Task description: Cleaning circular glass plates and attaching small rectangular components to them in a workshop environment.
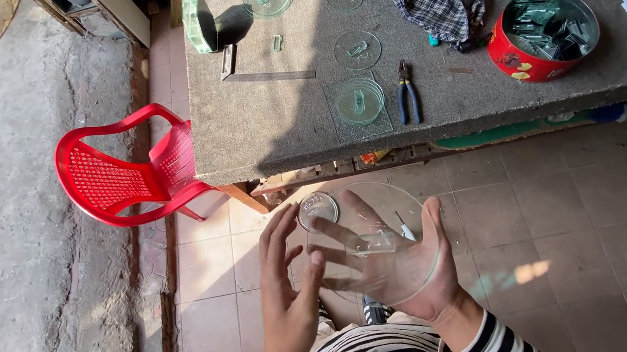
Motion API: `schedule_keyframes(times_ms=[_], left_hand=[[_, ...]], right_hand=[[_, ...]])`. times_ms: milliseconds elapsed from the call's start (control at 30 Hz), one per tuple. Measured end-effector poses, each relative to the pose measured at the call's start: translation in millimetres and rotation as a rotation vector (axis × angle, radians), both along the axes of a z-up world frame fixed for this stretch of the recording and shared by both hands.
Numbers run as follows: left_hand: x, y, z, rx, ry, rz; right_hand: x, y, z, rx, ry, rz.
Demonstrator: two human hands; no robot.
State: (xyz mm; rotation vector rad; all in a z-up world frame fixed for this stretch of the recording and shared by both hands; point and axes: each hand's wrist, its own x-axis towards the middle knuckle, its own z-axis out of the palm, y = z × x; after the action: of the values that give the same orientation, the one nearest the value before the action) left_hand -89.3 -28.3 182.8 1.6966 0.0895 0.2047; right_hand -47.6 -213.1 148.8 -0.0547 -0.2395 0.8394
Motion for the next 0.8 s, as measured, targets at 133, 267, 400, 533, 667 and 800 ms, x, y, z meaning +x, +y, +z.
schedule_keyframes(times_ms=[133, 267, 400, 533, 667, 800], left_hand=[[-2, -21, -38, -0.738, 0.138, -0.209], [9, -13, -48, -1.511, 0.139, -0.334], [8, 6, -52, -1.507, 0.079, -0.424], [4, 10, -55, -1.663, 0.123, -0.372], [-3, 13, -64, -1.708, 0.223, -0.258], [-10, 16, -66, -1.558, 0.200, -0.309]], right_hand=[[-10, 12, 15, -0.979, -0.625, -0.312], [-25, 14, 21, -1.621, -1.106, -0.541], [-16, -5, 20, -1.637, -0.815, -0.718], [-20, -13, 0, -1.518, -0.131, -0.361], [-33, -20, -26, -1.398, -0.112, -0.311], [-42, -18, -32, -1.386, -0.057, -0.299]])
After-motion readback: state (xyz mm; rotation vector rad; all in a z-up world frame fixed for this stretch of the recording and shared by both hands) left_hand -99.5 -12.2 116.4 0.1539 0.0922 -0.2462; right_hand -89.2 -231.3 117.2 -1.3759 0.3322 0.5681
